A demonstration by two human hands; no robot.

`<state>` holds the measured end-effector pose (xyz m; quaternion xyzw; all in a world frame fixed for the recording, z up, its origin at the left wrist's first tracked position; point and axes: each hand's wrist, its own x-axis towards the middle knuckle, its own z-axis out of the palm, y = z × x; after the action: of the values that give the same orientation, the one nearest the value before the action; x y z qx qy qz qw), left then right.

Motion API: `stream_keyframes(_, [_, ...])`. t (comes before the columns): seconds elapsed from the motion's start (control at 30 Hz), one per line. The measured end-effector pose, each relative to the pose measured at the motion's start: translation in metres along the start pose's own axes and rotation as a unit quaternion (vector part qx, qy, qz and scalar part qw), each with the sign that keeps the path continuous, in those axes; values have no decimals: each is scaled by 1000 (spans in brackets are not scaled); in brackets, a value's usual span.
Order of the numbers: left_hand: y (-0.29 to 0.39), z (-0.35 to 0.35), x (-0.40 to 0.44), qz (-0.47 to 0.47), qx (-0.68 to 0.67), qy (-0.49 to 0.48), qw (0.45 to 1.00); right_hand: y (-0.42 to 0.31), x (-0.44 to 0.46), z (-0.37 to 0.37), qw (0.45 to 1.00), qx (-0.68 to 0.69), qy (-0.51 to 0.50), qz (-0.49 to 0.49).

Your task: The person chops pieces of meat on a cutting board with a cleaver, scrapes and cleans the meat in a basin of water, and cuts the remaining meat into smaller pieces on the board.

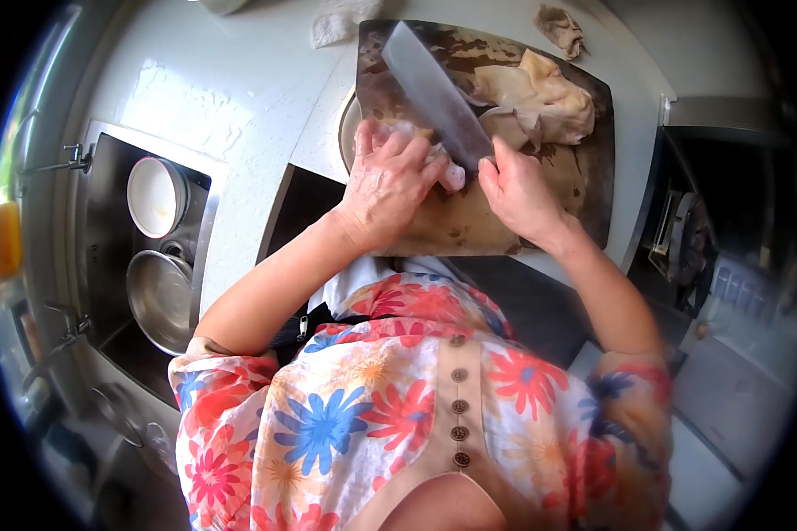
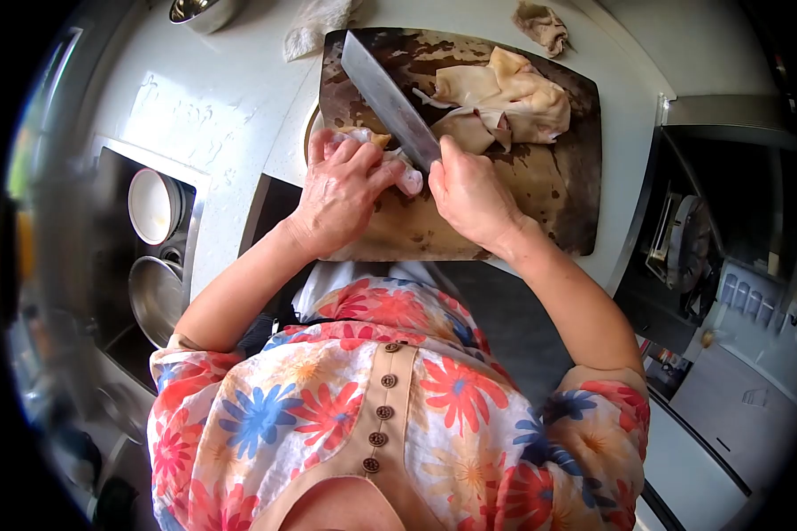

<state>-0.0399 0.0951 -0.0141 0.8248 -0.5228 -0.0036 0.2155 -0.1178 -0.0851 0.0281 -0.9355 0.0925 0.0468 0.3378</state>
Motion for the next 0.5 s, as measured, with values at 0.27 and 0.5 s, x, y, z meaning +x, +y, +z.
stream_keyframes(0.27, [-10, 3, 0, 24, -36, 43, 998, -2, -30, -8, 998, -21, -36, 45])
stream_keyframes(0.5, [-9, -1, 0, 34, -18, -3, 999, -9, 4, 13, 1000, -15, 5, 0])
